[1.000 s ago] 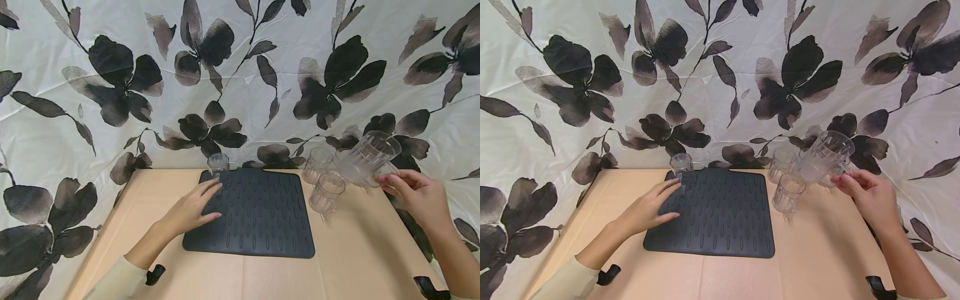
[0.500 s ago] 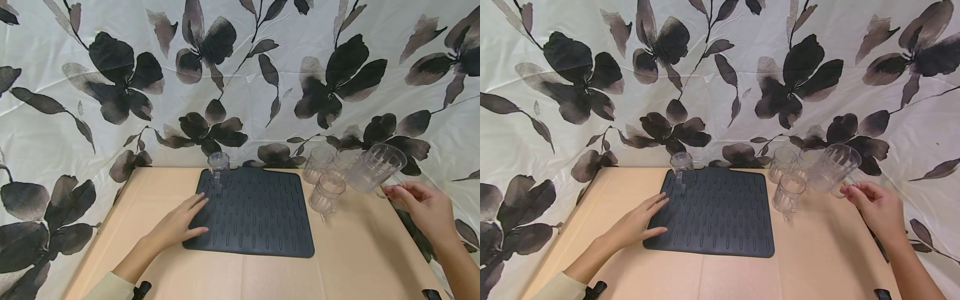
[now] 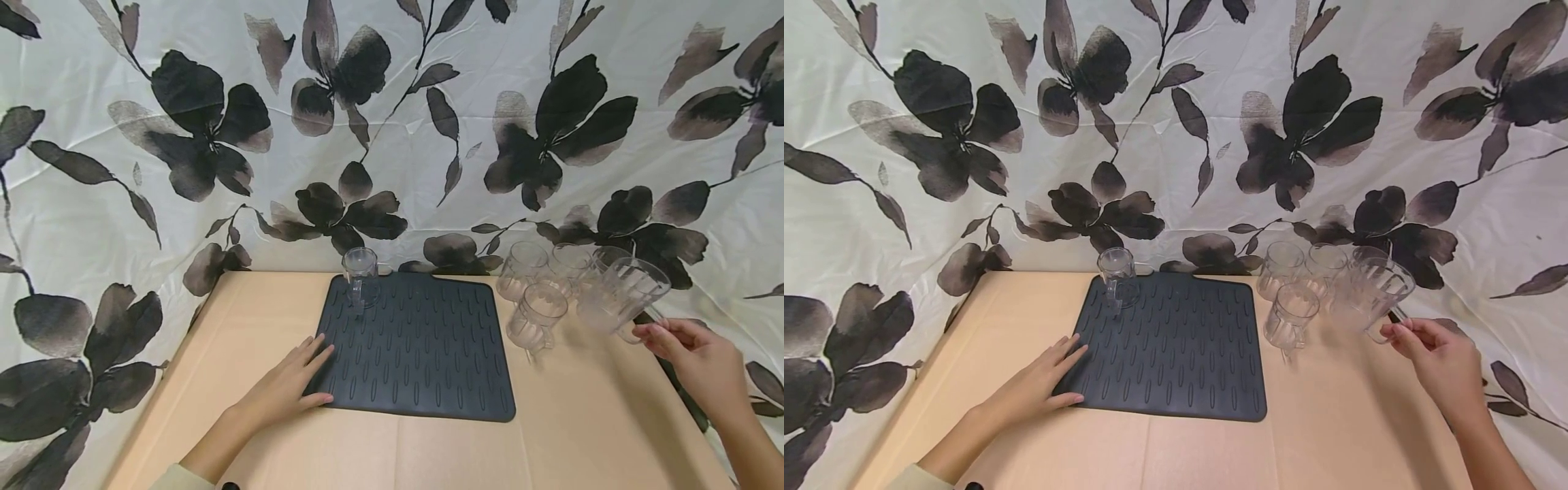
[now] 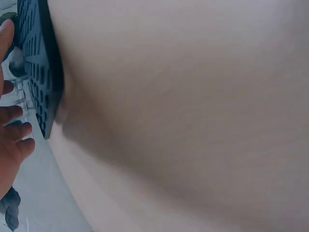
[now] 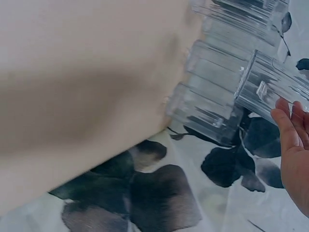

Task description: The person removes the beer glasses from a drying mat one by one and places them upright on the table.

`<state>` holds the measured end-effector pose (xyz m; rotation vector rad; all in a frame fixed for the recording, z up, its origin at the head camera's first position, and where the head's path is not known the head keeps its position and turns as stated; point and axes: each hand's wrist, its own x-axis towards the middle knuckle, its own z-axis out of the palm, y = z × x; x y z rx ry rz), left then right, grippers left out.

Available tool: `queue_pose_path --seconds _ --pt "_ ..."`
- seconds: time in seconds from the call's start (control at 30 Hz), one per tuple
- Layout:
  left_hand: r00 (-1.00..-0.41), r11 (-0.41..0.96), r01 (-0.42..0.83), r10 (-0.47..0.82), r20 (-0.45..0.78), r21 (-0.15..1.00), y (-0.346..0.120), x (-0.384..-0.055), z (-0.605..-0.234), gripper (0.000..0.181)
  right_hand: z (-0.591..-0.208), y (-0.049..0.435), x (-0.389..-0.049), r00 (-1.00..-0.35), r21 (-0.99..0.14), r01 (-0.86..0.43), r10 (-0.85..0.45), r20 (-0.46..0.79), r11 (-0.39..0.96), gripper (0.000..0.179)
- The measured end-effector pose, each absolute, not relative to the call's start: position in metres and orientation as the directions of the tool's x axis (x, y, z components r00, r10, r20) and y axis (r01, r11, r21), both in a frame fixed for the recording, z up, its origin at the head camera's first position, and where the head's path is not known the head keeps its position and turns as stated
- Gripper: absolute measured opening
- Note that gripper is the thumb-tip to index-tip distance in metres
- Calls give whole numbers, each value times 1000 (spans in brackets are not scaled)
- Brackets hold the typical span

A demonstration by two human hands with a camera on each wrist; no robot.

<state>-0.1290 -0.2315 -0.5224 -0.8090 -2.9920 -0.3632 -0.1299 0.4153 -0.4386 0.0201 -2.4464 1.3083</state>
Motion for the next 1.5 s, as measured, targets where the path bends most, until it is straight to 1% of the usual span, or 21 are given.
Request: queue_pose_path --seconds 0.27,0.47,0.63,0.73,0.87,1.07,1.23,1.4,1.5 --pt "-902 868 401 430 -40 292 -235 -118 -537 94 -462 415 -129 -937 -839 -179 171 305 514 16" --pt "-916 877 374 400 -27 302 -236 -118 -539 96 -483 411 -134 -943 -853 -142 192 270 503 15" --pt "-924 881 349 381 -42 319 -236 -119 -539 98 -497 406 -138 -942 -846 -122 209 264 518 19" --pt "-925 883 346 378 -44 318 -236 -119 -539 98 -503 402 -139 -935 -836 -122 222 279 535 19" --pt "-927 887 343 373 -40 309 -236 -120 -539 98 -509 398 -143 -936 -847 -127 221 274 516 19" --pt "-926 885 339 373 -53 319 -235 -121 -541 99 -517 395 -146 -941 -848 -114 219 260 518 25" --pt "-930 890 326 362 -60 320 -235 -121 -540 99 -522 395 -148 -952 -848 -100 198 234 520 26" --pt "-934 893 312 351 -68 324 -234 -121 -539 99 -524 396 -147 -967 -828 -65 171 191 557 28" --pt "-935 893 310 349 -68 325 -233 -121 -539 99 -524 397 -146 -972 -827 -73 145 184 558 28"
